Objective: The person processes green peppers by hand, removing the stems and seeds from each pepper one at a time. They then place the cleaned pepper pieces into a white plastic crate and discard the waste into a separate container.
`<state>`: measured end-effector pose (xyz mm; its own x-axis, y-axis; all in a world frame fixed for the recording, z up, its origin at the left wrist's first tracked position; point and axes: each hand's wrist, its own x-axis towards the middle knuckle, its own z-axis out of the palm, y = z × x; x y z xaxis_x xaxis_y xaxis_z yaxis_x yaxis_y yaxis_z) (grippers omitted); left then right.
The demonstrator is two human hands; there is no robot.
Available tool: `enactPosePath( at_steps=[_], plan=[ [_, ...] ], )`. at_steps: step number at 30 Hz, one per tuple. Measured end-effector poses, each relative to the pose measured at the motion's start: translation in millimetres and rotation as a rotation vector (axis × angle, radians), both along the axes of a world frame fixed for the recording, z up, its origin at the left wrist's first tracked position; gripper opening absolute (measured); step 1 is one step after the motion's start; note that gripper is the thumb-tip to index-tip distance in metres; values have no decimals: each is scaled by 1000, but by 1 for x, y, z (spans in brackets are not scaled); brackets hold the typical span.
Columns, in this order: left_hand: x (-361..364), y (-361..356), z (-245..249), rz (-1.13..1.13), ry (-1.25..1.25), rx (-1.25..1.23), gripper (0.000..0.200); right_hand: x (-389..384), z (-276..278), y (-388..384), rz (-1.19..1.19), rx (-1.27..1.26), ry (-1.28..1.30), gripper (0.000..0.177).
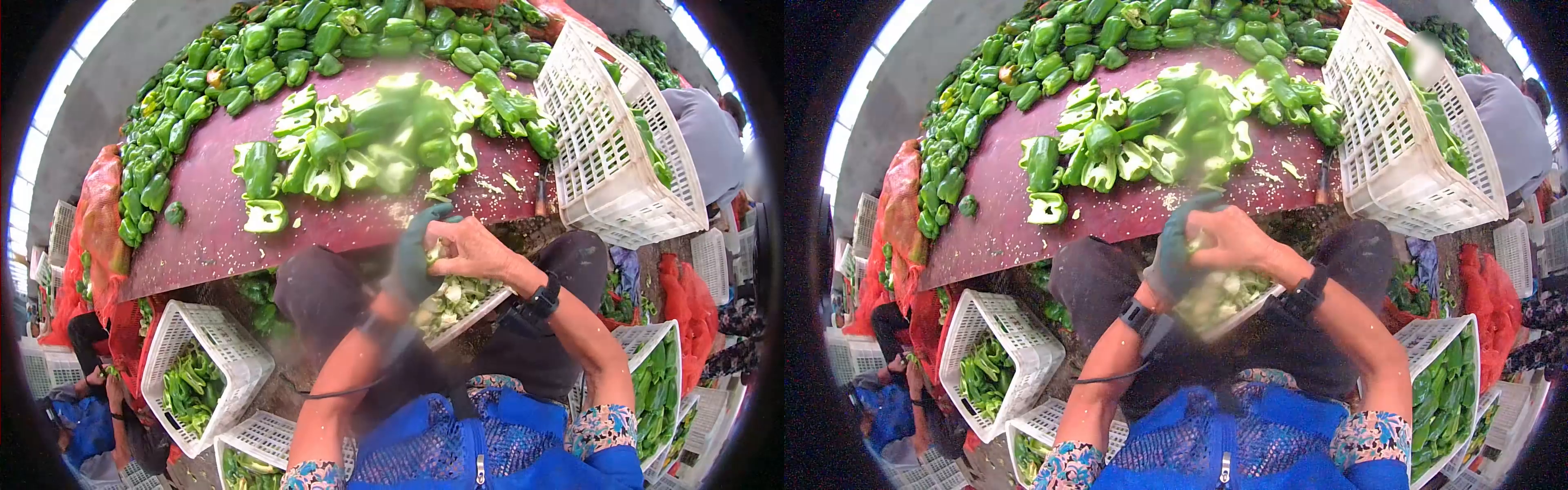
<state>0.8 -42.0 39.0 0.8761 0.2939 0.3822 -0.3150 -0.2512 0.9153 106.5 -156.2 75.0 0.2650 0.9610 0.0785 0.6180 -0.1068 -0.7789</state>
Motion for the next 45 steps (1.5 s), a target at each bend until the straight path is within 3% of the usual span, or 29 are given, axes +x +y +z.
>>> enactPosePath(
  at_steps=[4,7,10,12,13,15,17,21,25,27,29,33,36,37,39,42,43,44,45],
  plan=[
    [-1,8,-5,-41,51,72,57,6,3,-3,92,-79,69,29],
    [-4,3,-1,-87,127,-135,60,3,-9,-3,47,-8,-8,29],
    [-7,4,-4,-60,98,-118,67,-9,-11,-3,-11,30,-17,28],
    [-8,5,-4,-23,79,-132,60,-18,-9,-4,-79,116,37,27],
    [-8,5,-2,-9,71,-137,56,-23,-7,-4,-116,161,65,27],
    [3,5,-10,93,26,-263,47,-33,-7,-3,-418,141,152,30],
    [7,7,-15,220,-60,-151,37,-39,1,1,-588,52,102,40],
    [18,15,-18,409,-218,259,32,-36,-15,10,-555,25,188,38],
    [17,11,-18,434,-248,360,31,-23,-14,16,-451,-139,90,36],
    [16,7,-16,417,-169,305,30,-23,-13,16,-409,-173,147,35],
    [12,0,-14,374,-50,47,31,-22,-25,12,-362,-97,118,33],
    [8,-2,-18,427,-18,206,24,-29,-43,12,-428,29,116,31],
    [6,-4,-13,445,-52,-1,32,-27,-67,12,-480,58,189,28],
    [8,-3,-13,462,-82,-120,31,-29,-71,13,-505,54,385,26],
    [15,4,-19,517,-119,-115,29,-33,-71,14,-538,43,769,23],
    [13,27,-30,584,-148,166,26,-39,-38,12,-563,77,1069,17],
    [11,29,-24,564,-173,192,25,-36,-33,10,-578,24,980,18],
    [10,31,-19,543,-197,215,24,-30,-37,8,-519,133,592,18],
    [10,30,-18,459,-185,-4,24,-27,-37,8,-451,231,203,18]
  ],
)
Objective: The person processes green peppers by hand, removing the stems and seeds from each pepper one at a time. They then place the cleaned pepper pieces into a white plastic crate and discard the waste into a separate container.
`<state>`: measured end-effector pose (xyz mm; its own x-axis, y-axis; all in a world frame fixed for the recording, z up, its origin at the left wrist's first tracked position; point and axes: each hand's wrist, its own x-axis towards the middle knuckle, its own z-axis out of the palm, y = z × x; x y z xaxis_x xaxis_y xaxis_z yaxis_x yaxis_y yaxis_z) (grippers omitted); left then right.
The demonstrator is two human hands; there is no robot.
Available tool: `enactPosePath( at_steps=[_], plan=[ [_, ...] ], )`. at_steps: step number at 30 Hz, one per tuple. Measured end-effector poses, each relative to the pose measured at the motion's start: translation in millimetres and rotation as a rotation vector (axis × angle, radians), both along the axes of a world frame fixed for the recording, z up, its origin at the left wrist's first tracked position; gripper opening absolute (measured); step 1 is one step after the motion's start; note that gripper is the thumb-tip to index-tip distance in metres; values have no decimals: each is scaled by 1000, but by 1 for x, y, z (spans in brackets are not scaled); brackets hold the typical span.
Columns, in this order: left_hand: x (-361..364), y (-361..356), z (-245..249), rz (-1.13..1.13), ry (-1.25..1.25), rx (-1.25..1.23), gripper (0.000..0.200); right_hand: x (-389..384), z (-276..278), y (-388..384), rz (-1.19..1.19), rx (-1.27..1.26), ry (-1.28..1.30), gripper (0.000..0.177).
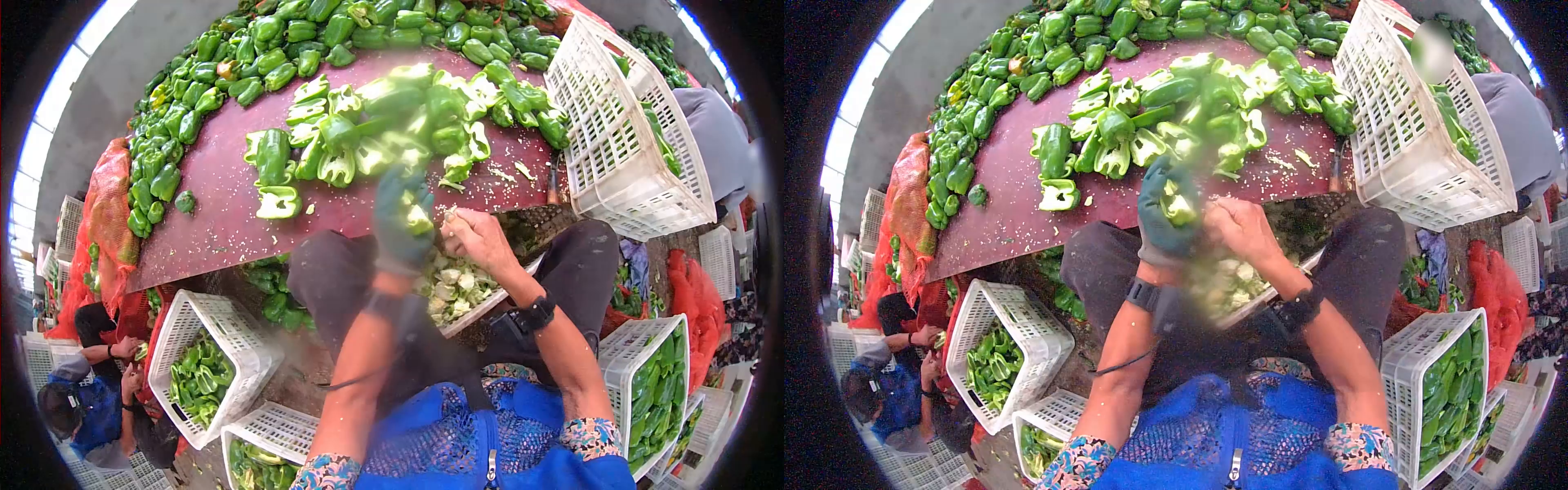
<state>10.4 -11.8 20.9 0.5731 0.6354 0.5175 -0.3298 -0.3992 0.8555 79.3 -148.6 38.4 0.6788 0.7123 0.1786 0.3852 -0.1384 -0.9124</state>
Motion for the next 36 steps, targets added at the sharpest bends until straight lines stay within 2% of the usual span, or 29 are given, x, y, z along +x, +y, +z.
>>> enactPosePath(
  at_steps=[1,2,5,8,11,16,17,18,20,21,23,25,26,29,31,32,33,34,36],
  plan=[
    [1,-1,1,-106,-36,-205,25,1,1,0,22,7,-403,19],
    [1,-3,3,-203,-75,-357,27,-4,3,-4,-35,-39,-355,22],
    [0,-8,13,-438,-195,-725,34,-14,28,0,14,-51,-188,23],
    [-2,-9,18,-450,-192,-777,41,-16,31,6,32,-203,2,26],
    [-2,-8,25,-385,-157,-711,41,-11,14,10,-7,-63,84,33],
    [-3,-5,28,-254,-123,-175,36,0,16,8,43,-204,505,42],
    [-3,-6,30,-262,-104,-145,35,3,21,9,63,-224,601,44],
    [-3,-7,31,-271,-85,-115,34,5,24,11,63,-320,529,48],
    [-4,-15,30,-379,-88,-246,32,7,19,12,79,-380,447,51],
    [-3,-16,26,-369,-66,-234,32,7,18,12,89,-411,405,52],
    [-2,-17,15,-346,-23,-207,33,0,14,11,82,-341,368,52],
    [-3,-18,16,-276,0,-28,33,-5,-4,9,89,-219,344,52],
    [-3,-19,16,-242,13,61,33,-6,-12,9,91,-195,259,46],
    [0,-22,0,-76,89,-11,31,-9,-37,19,-19,-145,151,38],
    [-1,-20,-1,126,111,216,29,-9,-62,28,-53,-179,188,32],
    [-1,-20,0,146,89,150,28,-7,-74,28,-74,-199,206,29],
    [-1,-20,3,166,63,85,27,-8,-79,26,-10,-73,105,24],
    [0,-19,7,109,3,-153,27,-8,-83,26,54,57,0,20],
    [-3,-20,20,-7,-75,-638,31,-7,-87,26,95,189,24,16]
  ],
)
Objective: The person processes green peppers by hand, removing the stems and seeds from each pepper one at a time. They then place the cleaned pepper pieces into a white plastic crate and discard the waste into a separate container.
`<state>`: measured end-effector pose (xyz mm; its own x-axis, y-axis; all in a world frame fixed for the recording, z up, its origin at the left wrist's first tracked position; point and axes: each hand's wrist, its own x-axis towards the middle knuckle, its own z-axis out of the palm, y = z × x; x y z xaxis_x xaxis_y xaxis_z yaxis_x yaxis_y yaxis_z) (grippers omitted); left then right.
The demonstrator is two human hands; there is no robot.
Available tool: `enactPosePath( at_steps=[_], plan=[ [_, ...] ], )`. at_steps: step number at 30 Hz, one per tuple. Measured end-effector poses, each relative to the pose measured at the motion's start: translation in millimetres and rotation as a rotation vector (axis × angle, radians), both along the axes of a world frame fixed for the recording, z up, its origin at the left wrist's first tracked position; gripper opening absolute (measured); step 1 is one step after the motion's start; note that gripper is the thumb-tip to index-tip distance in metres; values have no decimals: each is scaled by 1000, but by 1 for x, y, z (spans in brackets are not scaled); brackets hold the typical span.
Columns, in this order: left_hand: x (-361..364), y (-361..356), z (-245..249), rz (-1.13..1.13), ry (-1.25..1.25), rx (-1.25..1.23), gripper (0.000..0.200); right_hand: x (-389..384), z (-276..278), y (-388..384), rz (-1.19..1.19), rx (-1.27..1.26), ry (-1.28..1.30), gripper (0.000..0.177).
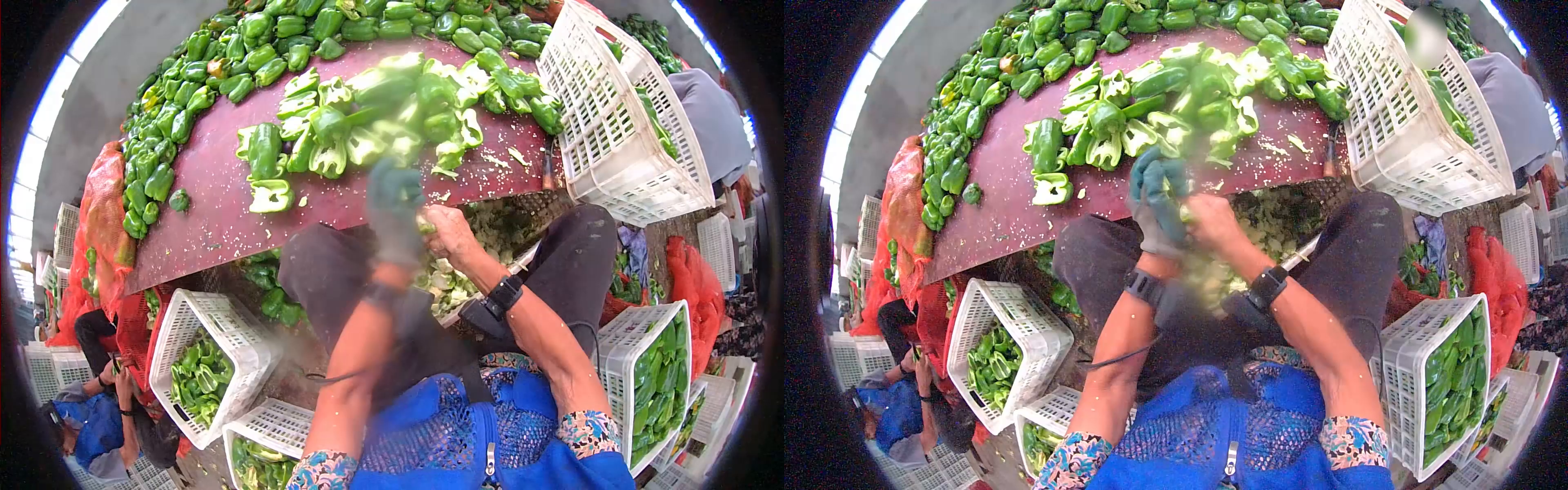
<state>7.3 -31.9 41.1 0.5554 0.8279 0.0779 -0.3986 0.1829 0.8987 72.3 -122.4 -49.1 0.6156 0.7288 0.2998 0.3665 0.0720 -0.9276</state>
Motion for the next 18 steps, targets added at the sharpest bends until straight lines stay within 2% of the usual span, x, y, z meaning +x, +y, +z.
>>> enactPosePath(
  at_steps=[2,3,5,6,8,9,11,12,14,18],
  plan=[
    [7,22,-44,98,130,489,30,-8,7,-6,-27,-12,347,14],
    [7,24,-47,44,59,420,30,-11,14,-10,-61,-1,559,13],
    [6,28,-50,-57,-77,271,30,-17,63,-21,-123,41,1135,12],
    [3,28,-43,-195,-247,17,30,-7,59,-31,-45,107,1209,14],
    [2,29,-37,-278,-347,-139,31,2,63,-47,10,117,1120,18],
    [4,27,-35,-223,-282,-38,32,7,66,-54,43,88,1046,20],
    [7,24,-31,-182,-230,-21,35,17,73,-64,43,-201,808,22],
    [5,21,-23,-196,-244,-102,41,19,76,-64,45,-340,685,23],
    [4,20,-15,-197,-226,-83,50,17,80,-63,63,-253,769,24],
    [2,17,-12,-153,-137,237,48,16,72,-65,159,-141,806,30]
  ],
)
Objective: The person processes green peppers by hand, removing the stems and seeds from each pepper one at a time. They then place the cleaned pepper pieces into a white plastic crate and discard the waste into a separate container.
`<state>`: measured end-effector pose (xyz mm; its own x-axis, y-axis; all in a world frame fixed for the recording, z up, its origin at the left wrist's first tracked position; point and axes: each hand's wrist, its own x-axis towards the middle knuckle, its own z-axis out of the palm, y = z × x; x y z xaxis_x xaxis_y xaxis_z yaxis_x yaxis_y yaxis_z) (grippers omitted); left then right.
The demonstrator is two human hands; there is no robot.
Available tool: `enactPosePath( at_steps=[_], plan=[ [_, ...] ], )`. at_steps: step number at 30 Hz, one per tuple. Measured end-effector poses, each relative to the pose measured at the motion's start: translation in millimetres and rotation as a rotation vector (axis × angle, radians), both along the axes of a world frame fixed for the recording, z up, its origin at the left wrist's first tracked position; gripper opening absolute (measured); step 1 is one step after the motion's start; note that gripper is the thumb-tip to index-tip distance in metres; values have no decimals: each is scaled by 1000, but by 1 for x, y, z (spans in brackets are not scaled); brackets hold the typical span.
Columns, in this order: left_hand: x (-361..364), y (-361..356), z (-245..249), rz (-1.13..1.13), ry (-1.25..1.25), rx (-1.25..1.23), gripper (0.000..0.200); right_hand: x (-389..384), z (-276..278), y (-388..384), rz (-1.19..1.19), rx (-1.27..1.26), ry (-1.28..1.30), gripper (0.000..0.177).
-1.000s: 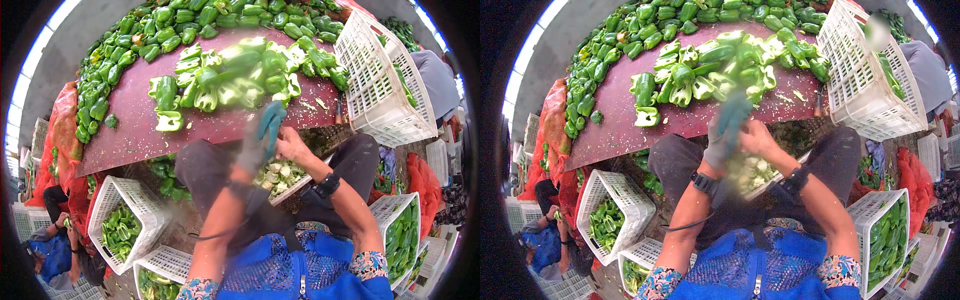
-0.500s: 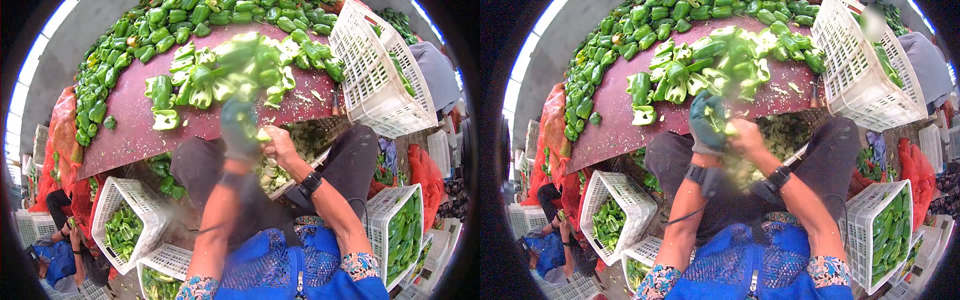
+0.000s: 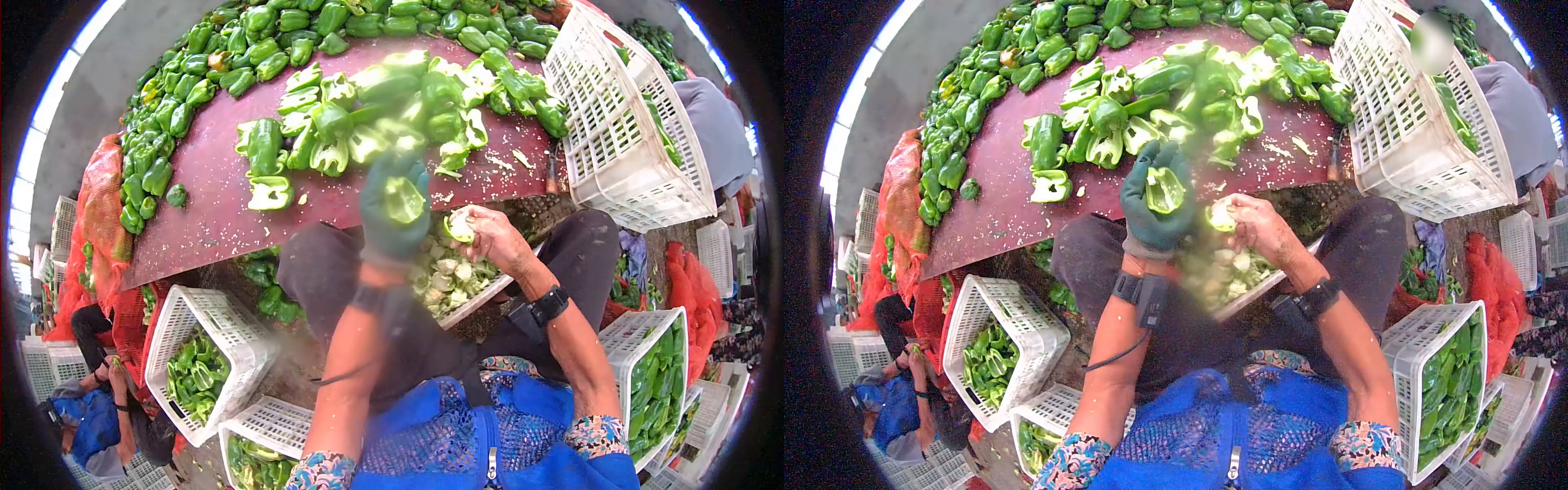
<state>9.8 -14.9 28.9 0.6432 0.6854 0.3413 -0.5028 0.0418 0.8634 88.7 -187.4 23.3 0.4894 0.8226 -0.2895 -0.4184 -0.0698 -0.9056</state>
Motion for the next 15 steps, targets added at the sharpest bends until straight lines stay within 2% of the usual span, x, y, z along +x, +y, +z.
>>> enactPosePath(
  at_steps=[4,10,13,14,15],
  plan=[
    [-4,4,-3,-9,28,104,53,0,6,1,81,64,16,33],
    [-11,4,4,9,13,162,54,-6,15,3,15,285,235,31],
    [-23,13,-11,-283,96,153,53,-4,17,4,-71,237,151,26],
    [-18,15,-15,-580,39,-665,40,-4,18,5,-98,156,31,23],
    [-17,12,-8,-517,103,-352,37,-2,21,6,-88,101,-94,22]
  ],
)
